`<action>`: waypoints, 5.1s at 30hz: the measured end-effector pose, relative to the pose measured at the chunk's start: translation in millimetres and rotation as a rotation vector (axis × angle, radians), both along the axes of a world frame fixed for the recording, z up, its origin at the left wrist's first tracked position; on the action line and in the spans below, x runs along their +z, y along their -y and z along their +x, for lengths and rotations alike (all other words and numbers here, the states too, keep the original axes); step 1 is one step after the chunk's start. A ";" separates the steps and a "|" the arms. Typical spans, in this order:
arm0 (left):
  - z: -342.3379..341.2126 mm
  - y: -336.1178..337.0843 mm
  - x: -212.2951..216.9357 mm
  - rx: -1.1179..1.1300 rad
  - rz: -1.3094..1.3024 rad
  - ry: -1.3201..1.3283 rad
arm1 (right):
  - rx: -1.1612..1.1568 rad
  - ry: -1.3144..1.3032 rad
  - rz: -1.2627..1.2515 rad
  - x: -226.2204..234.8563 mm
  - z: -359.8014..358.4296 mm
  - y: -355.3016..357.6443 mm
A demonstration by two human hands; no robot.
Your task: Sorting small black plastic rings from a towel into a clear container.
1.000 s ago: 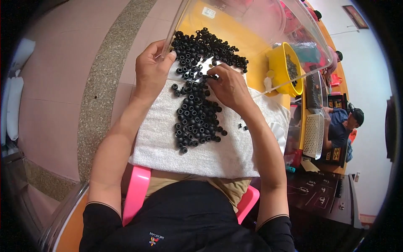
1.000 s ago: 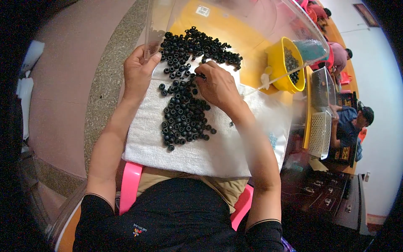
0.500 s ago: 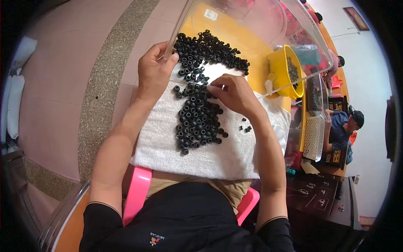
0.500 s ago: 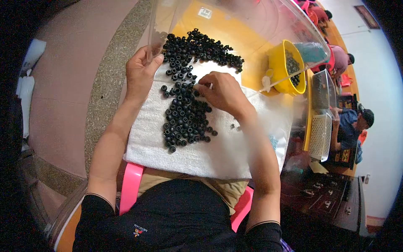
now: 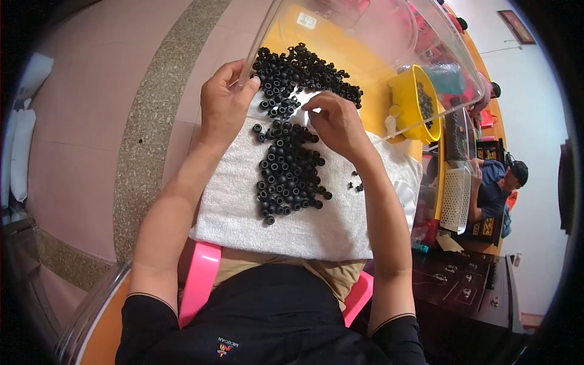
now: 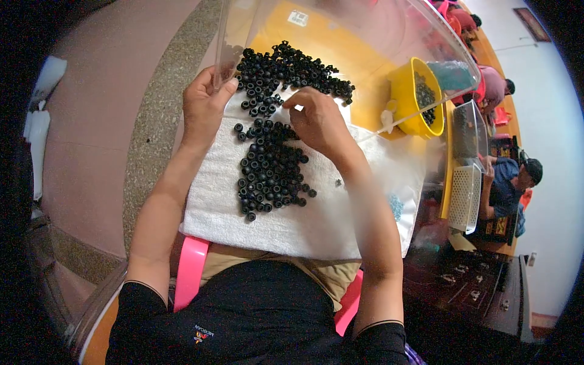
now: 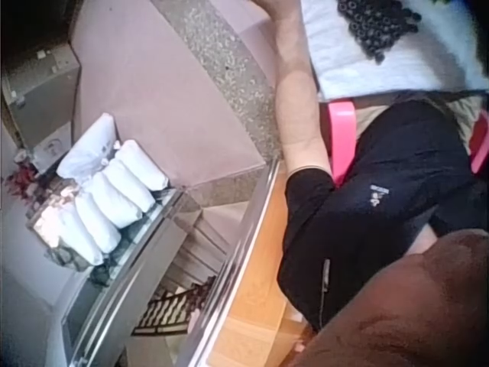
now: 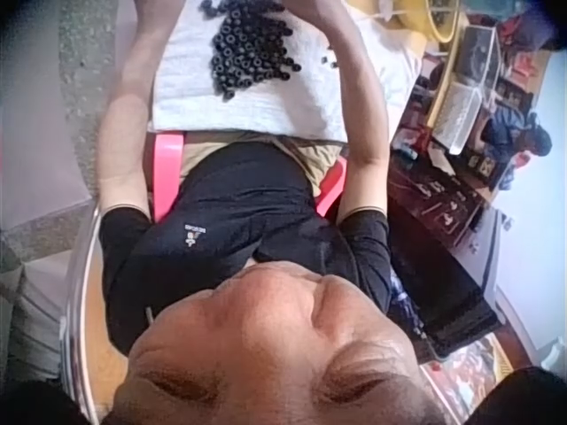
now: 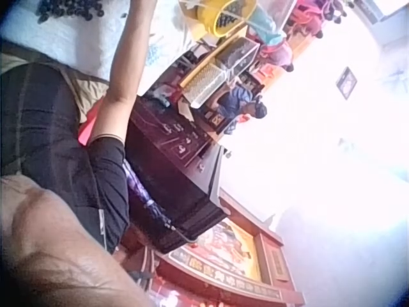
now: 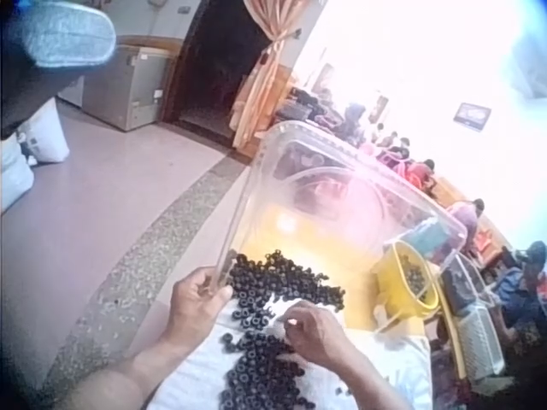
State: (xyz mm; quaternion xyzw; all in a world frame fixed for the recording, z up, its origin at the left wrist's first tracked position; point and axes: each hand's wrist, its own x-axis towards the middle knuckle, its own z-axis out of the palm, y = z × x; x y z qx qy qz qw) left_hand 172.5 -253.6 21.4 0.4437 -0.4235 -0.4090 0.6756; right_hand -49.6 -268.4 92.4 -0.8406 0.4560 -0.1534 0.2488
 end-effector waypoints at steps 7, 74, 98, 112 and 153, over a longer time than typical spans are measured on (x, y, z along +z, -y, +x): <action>-1.6 -0.7 1.2 0.007 0.005 -0.019 | -0.058 -0.147 -0.145 1.1 17.6 7.2; -0.7 4.9 -8.3 0.037 -0.016 0.008 | -0.198 -0.120 -0.115 23.0 -98.6 -89.9; -0.7 3.4 -6.6 -0.013 -0.021 -0.061 | -0.052 -0.222 -0.233 -13.5 32.2 14.3; -0.2 -0.4 -0.8 0.017 0.002 0.015 | -0.144 -0.022 -0.199 -5.4 -34.1 -19.8; -6.4 -4.8 -8.3 0.209 0.067 0.357 | -0.081 -0.080 -0.166 2.0 -131.2 -124.9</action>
